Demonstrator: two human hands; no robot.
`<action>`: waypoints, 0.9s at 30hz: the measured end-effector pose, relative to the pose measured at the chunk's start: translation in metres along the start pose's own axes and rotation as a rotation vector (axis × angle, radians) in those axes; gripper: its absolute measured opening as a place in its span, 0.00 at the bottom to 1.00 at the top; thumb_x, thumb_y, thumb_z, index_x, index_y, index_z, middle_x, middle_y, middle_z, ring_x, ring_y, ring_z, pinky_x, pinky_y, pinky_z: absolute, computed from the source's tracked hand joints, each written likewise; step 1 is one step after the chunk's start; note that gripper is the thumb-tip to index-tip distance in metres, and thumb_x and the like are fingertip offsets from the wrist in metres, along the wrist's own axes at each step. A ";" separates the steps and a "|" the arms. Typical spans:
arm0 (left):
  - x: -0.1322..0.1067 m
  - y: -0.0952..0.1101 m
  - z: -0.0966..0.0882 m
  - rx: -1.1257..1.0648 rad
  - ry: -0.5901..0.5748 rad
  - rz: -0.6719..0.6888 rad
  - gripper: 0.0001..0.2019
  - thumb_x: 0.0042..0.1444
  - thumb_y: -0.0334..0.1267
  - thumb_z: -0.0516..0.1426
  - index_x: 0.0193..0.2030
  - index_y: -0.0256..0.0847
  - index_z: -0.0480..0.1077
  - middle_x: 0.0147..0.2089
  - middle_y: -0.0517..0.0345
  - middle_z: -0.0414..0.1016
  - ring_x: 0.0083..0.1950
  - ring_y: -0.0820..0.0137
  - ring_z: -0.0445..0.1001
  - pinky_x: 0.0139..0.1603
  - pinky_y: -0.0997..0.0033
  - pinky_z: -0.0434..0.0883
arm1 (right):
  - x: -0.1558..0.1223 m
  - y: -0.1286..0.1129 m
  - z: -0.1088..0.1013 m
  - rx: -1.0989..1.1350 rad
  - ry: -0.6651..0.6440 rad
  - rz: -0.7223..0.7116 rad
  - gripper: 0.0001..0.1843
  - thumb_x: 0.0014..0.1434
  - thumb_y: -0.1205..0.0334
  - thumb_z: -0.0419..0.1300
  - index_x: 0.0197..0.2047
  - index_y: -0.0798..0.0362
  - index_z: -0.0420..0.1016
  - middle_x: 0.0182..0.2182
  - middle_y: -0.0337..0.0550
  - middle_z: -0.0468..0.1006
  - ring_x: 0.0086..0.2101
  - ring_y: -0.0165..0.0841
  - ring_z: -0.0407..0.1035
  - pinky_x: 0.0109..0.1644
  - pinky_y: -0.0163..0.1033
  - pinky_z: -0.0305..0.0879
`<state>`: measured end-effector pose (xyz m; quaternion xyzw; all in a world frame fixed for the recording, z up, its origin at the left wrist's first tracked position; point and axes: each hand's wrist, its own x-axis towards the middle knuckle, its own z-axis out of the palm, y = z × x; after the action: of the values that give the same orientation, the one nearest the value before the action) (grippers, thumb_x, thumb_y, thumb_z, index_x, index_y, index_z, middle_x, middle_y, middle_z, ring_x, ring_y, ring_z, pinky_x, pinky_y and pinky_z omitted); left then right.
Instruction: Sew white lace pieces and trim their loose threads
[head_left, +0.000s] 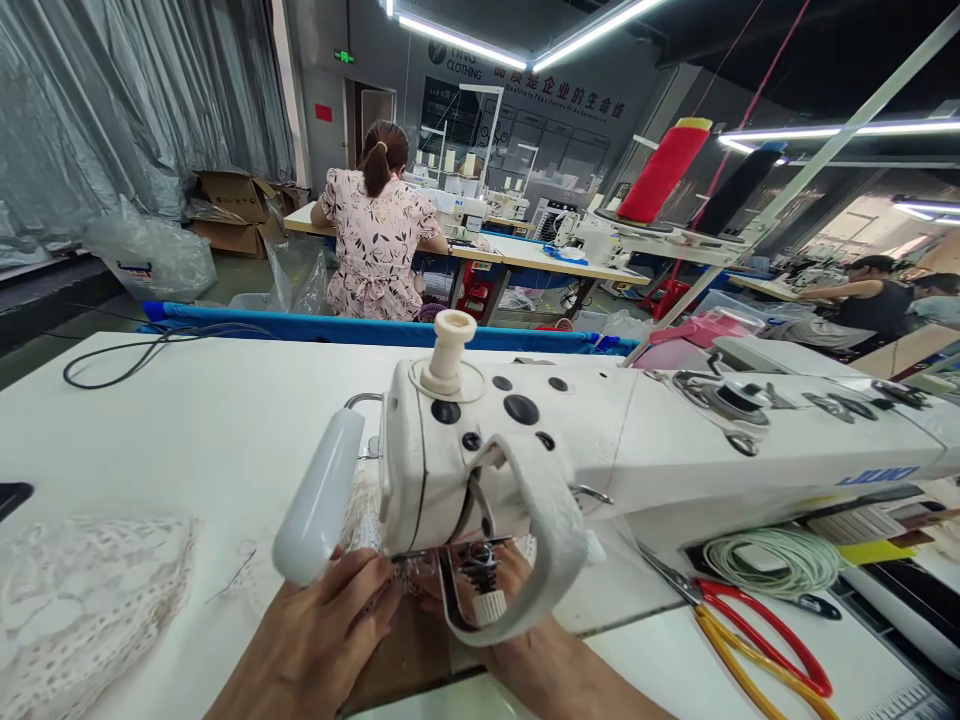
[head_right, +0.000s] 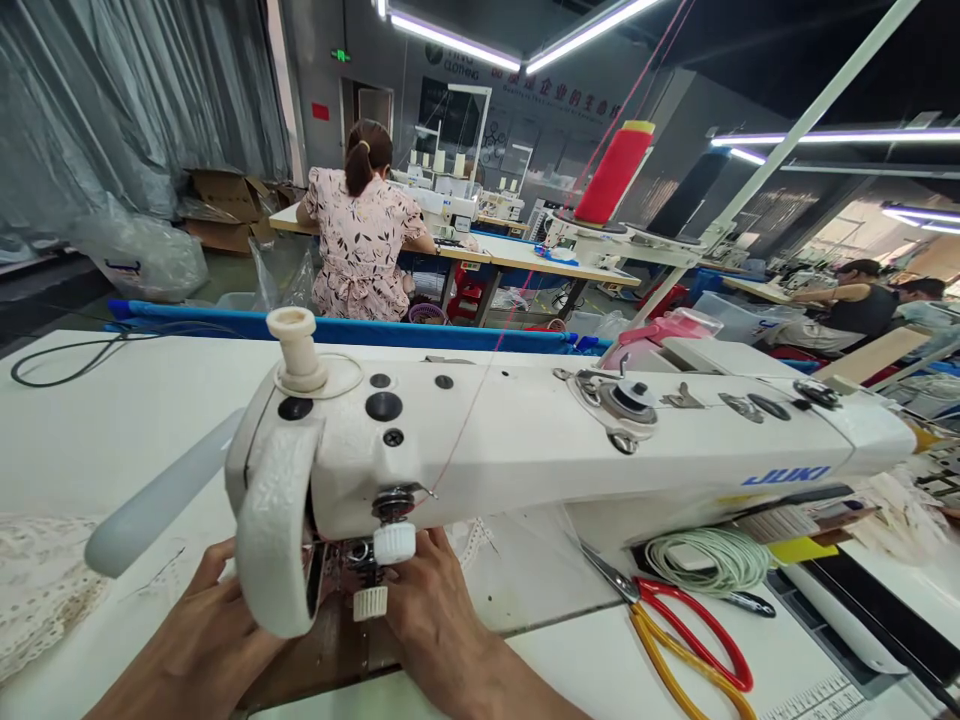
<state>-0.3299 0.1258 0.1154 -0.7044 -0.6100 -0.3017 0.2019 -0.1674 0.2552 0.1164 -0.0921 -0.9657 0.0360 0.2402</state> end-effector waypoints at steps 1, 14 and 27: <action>-0.001 0.000 0.000 -0.001 -0.006 -0.005 0.12 0.63 0.29 0.48 0.40 0.42 0.72 0.36 0.60 0.78 0.42 0.70 0.71 0.43 0.69 0.61 | 0.000 0.001 0.001 0.014 0.005 0.008 0.06 0.59 0.63 0.58 0.36 0.47 0.77 0.28 0.40 0.76 0.33 0.35 0.68 0.42 0.40 0.61; -0.017 -0.002 0.006 -0.009 -0.093 0.028 0.13 0.58 0.28 0.52 0.48 0.41 0.69 0.40 0.58 0.78 0.49 0.67 0.70 0.42 0.70 0.66 | 0.003 0.004 -0.001 0.066 -0.043 0.007 0.05 0.59 0.63 0.58 0.33 0.47 0.76 0.27 0.39 0.76 0.32 0.35 0.68 0.39 0.39 0.63; -0.005 -0.002 0.002 -0.049 -0.067 -0.025 0.10 0.64 0.35 0.48 0.37 0.45 0.71 0.30 0.63 0.75 0.34 0.72 0.71 0.40 0.69 0.61 | 0.005 -0.006 0.002 0.018 0.187 -0.153 0.10 0.57 0.53 0.60 0.43 0.41 0.75 0.29 0.40 0.75 0.32 0.36 0.68 0.41 0.44 0.60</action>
<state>-0.3324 0.1237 0.1102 -0.7111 -0.6177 -0.2951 0.1603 -0.1735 0.2501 0.1178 -0.0190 -0.9428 0.0173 0.3322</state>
